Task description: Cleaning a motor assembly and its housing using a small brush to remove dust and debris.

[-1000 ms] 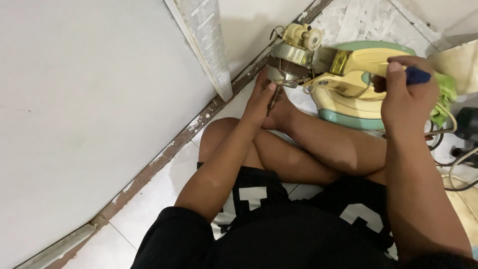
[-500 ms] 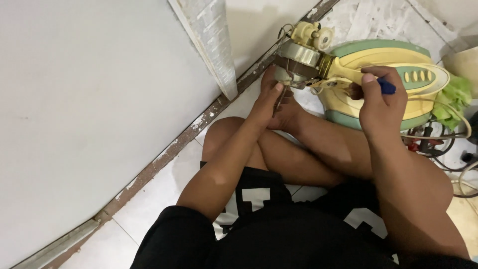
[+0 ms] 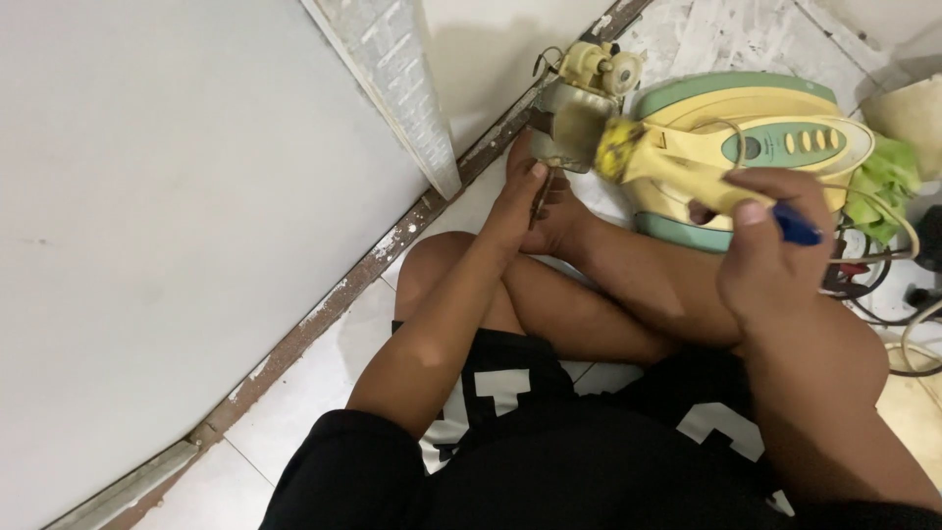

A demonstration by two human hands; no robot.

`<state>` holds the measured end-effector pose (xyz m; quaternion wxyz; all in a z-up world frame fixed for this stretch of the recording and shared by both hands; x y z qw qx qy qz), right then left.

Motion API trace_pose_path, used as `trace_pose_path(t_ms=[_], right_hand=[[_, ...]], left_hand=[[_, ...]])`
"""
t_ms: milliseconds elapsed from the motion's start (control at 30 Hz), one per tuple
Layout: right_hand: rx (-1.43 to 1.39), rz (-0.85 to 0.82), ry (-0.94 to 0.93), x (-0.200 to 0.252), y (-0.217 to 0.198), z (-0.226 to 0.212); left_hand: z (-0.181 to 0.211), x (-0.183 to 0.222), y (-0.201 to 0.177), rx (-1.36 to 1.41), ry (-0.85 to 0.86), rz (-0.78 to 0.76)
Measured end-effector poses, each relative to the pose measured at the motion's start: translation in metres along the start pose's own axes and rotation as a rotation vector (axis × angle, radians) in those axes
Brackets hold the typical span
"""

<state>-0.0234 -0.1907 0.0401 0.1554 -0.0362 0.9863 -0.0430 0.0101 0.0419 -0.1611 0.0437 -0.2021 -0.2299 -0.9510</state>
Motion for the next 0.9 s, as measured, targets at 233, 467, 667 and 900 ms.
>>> trace_pose_path(t_ms=[233, 467, 667, 900], right_hand=[[0.369, -0.088, -0.07, 0.016, 0.009, 0.014], [0.453, -0.067, -0.027, 0.026, -0.005, 0.02], [0.579, -0.001, -0.177, 0.022, -0.017, 0.011], [0.506, -0.088, -0.117, 0.029, -0.015, -0.001]], left_hand=[[0.007, 0.01, 0.002, 0.008, -0.034, 0.03], [-0.005, 0.001, -0.001, 0.024, -0.027, 0.016], [-0.011, 0.0, -0.002, 0.059, 0.018, -0.033], [-0.023, -0.012, -0.004, 0.047, 0.058, -0.047]])
Point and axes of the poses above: each hand's wrist, its own x-axis away from the middle knuckle, its own y-axis out of the palm, z = x × y, the point moved 3 cm from there along -x, towards the middle knuckle, and after that the axes turned 3 degrees about z, right-handed, at the moved point
